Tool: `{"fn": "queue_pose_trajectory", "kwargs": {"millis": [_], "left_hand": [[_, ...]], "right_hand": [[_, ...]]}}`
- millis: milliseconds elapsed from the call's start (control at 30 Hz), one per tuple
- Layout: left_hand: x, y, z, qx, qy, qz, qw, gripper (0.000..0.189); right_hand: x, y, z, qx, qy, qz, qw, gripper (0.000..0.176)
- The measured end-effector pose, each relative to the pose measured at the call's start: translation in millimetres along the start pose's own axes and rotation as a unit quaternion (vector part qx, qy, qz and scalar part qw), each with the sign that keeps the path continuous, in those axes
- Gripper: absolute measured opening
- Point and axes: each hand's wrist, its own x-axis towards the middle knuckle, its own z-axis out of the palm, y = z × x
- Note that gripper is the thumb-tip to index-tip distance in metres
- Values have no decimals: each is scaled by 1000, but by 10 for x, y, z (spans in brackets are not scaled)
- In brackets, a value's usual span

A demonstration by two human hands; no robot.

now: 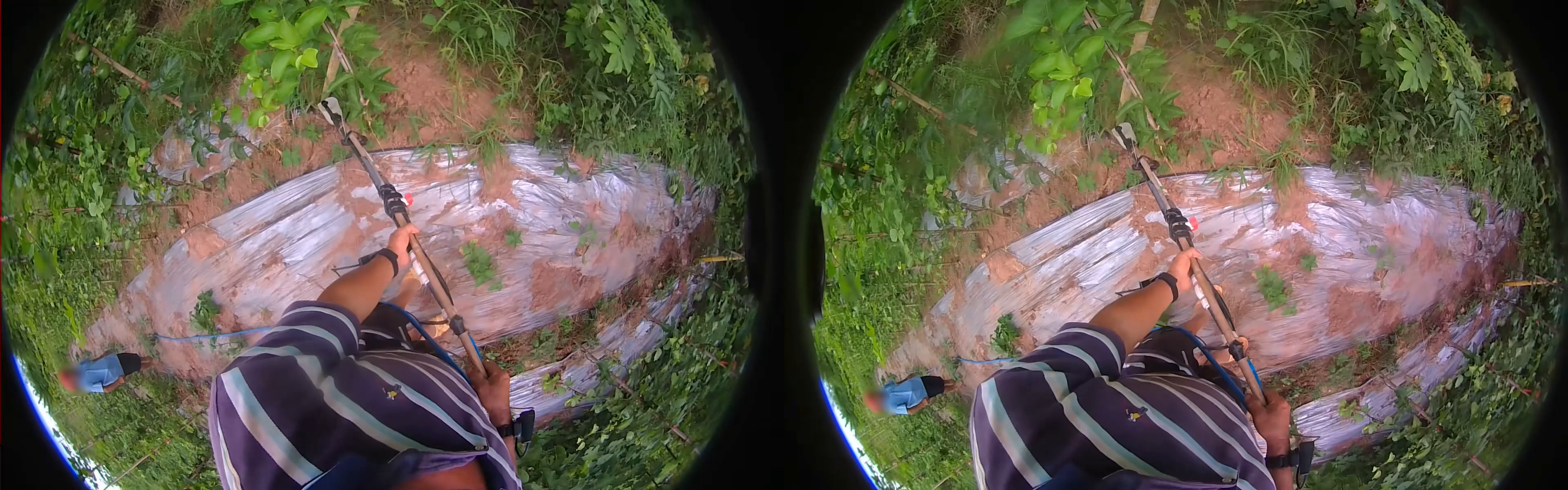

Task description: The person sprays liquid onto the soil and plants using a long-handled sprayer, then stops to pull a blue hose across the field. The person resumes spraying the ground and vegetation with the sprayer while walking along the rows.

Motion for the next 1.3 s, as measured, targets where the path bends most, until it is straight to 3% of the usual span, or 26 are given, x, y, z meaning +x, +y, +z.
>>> {"fn": "queue_pose_trajectory", "kwargs": {"millis": [167,267,300,333,367,433,500,567,667,700,733,800,833,900,967,1033,1300], "left_hand": [[-125,-33,27,-28,9,-16,999,26],[-72,-72,-63,-6,-30,-12,999,34],[-107,-59,-117,192,21,50,980,30],[-172,-39,-157,380,75,112,915,27],[-143,-53,-248,375,75,123,916,27],[70,-142,-473,377,147,234,884,28],[-233,-27,-343,333,183,282,881,28],[-1392,312,114,183,-51,226,955,26],[-2586,523,646,172,-236,248,924,14],[-2779,513,742,162,-303,247,906,12],[-2899,481,789,159,-295,249,909,12],[-3029,338,800,89,-452,172,871,13],[-2989,249,743,82,-444,170,876,13],[-2731,105,544,29,-443,84,892,12],[-2465,4,316,-3,-391,49,919,13],[-2283,-30,151,-43,-332,57,941,14],[-1785,141,-75,-112,-322,84,936,14]], "right_hand": [[-27,27,67,-59,28,-17,998,33],[-11,153,126,-66,43,-45,996,32],[-5,178,124,-73,48,-58,994,31],[-4,189,114,-74,51,-68,994,31],[-2,193,106,-71,51,-70,994,30],[20,242,98,-69,52,-89,992,29],[55,312,84,-97,48,-94,990,30],[28,276,35,-95,46,-85,991,32],[117,558,85,-74,17,-101,992,32],[110,545,68,-77,9,-105,991,32],[106,510,58,-83,4,-119,989,32],[63,475,20,-95,-11,-127,987,32],[53,453,6,-78,-20,-118,990,30],[98,480,3,-62,-33,-103,992,29],[160,549,20,-72,-13,-123,990,31],[65,400,-8,-47,-28,-90,994,30],[5,-67,-113,36,-43,-27,998,28]]}}
